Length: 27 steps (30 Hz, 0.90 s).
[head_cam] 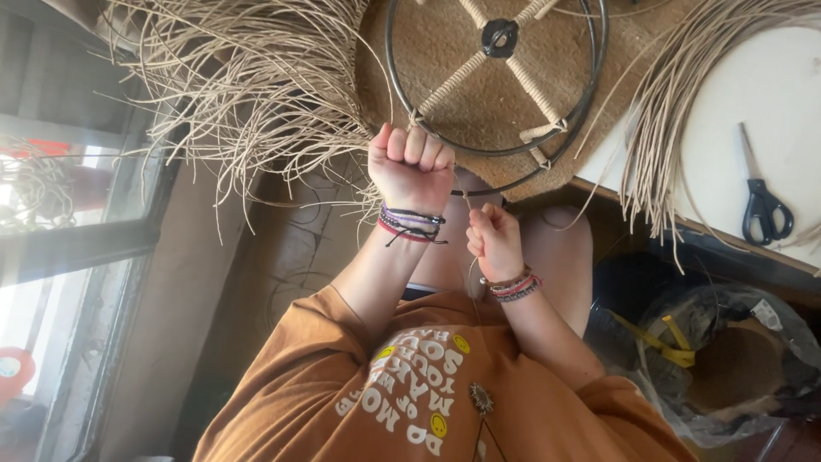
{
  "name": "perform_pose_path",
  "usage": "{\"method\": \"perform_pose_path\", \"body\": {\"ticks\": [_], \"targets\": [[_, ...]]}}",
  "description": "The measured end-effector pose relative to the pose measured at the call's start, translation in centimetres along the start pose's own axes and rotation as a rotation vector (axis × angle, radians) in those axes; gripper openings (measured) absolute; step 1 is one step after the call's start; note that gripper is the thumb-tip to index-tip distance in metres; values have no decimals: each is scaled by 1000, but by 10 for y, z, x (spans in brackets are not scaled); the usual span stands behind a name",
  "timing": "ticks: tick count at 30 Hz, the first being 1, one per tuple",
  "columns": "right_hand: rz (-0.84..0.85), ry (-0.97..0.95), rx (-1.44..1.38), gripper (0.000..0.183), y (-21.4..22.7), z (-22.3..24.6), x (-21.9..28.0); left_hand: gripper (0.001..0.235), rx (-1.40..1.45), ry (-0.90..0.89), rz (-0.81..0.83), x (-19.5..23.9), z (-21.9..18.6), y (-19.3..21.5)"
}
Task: The person weaves thin natural fibers around a circular metal frame, repeatedly threading and pulling strands through existing loops to build up a dense woven layer. The person works by hand, handling the fibers and frame directly without tools.
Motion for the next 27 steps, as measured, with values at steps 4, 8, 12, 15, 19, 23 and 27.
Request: {"method": "perform_pose_path", "body": {"ticks": [4,8,12,15,19,23,27], "targets": [[4,-11,7,41,9,-9,-2,49,-5,16,0,1,2,7],[33,-8,18,38,10,-7,-8,48,-81,34,82,-2,6,-15],[54,-56,132,26,11,-3,2,51,-395,58,261,32,14,-49],[34,-167,345,32,1,-3,22,43,-847,-18,432,84,3,-75],[270,-214,910,26,-20,5,32,45,-736,71,542,116,14,-34],[509,-36,1769,23,-69,48,44,52,-860,152,520,117,11,-7],[503,15,1912,27,-72,41,38,50,-567,188,456,122,16,-5]]}}
Point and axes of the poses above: each hand's wrist, its own x-axis away from the middle knuckle, its own y-axis out of the back of the hand, z = x × y, the point moved 6 cm from there along -x, towards the middle knuckle, and after that the axes turned 15 degrees about z, right-handed, at the moved point
